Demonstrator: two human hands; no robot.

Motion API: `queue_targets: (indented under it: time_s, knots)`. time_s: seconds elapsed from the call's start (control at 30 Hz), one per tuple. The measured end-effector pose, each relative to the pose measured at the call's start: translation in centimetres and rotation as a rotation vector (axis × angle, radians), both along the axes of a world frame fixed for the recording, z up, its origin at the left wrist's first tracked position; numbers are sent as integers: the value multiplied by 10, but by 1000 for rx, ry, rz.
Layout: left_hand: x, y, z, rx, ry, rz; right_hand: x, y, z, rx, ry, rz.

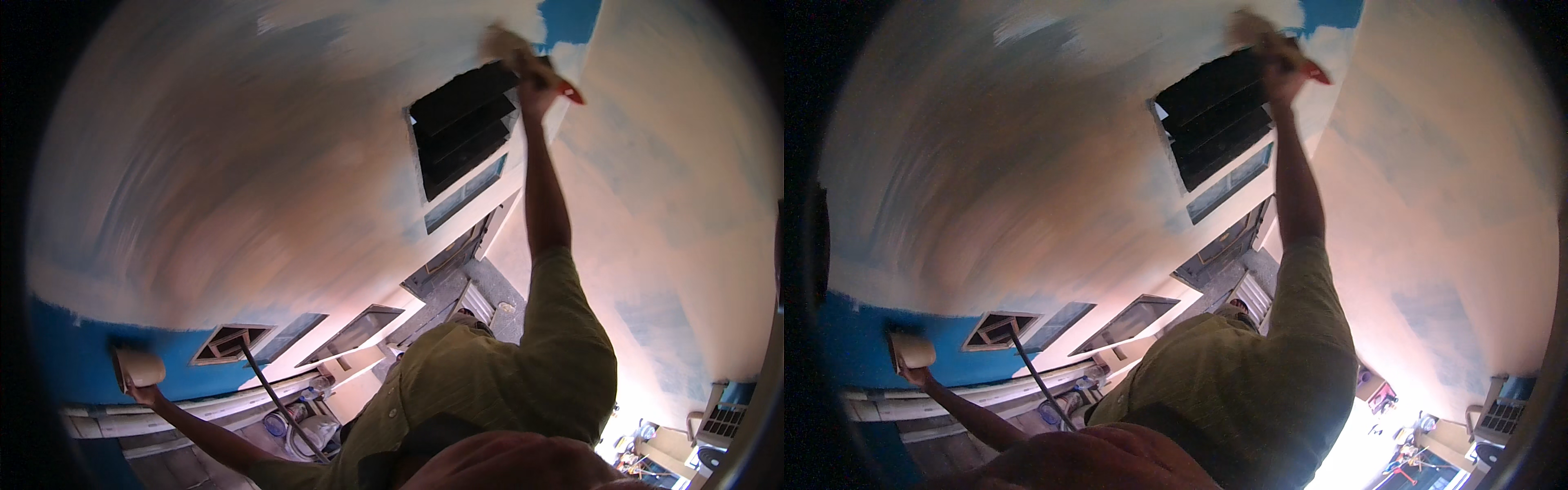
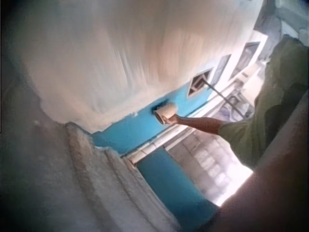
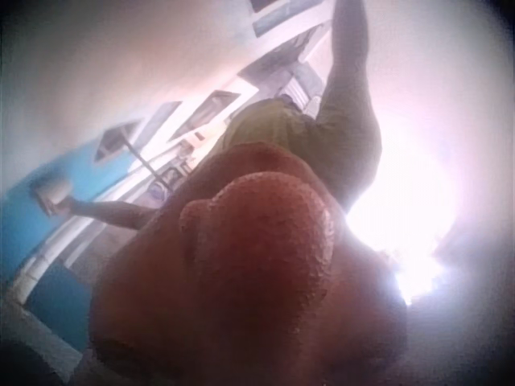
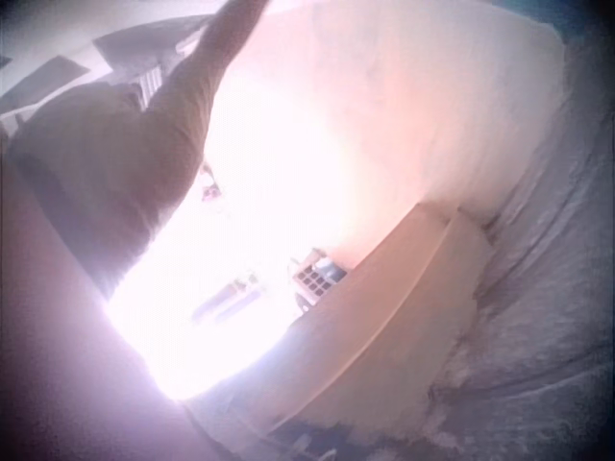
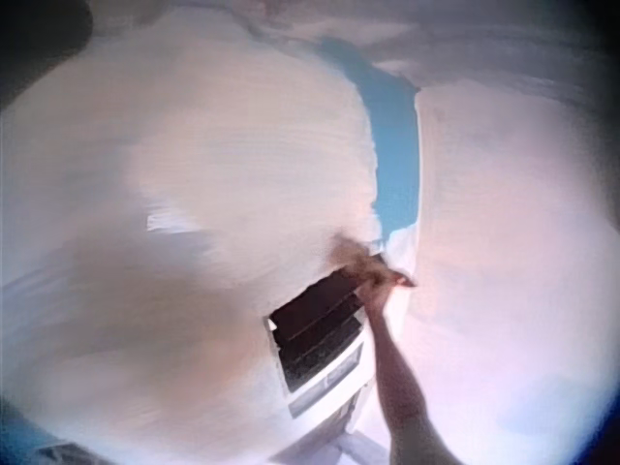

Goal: The person paints a blue ceiling white using a paintbrush and a small container. They repeatedly dip the brush into the container and apply white paint to the ceiling surface in broad strokes.

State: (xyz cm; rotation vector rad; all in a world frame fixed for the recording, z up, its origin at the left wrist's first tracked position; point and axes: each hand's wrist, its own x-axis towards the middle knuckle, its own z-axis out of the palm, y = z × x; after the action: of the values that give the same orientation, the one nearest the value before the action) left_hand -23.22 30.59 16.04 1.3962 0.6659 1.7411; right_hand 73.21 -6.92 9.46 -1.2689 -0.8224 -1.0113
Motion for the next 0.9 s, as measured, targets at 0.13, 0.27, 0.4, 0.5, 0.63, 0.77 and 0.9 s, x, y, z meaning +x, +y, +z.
queue_targets:
  time_s: [0.13,0.27,0.4,0.5,0.63,0.77,0.9]
  knots:
    - [12,1,-11,58,-27,9,26,-27,35,-119,240,-304]
    - [-16,1,-12,90,-77,10,-97,29,46,-89,-102,-75]
    - [-10,17,-9,69,-20,19,-220,64,45,194,527,1022]
    - [-11,11,-6,118,73,2,-242,61,55,-117,78,659]
    - [-36,5,-2,104,-9,-15,-154,47,26,-44,233,506]
    - [-9,4,-8,-2,-25,-48,-10,-7,8,83,123,44]
    - [-37,5,-4,53,-59,-83,12,-9,8,-35,202,-273]
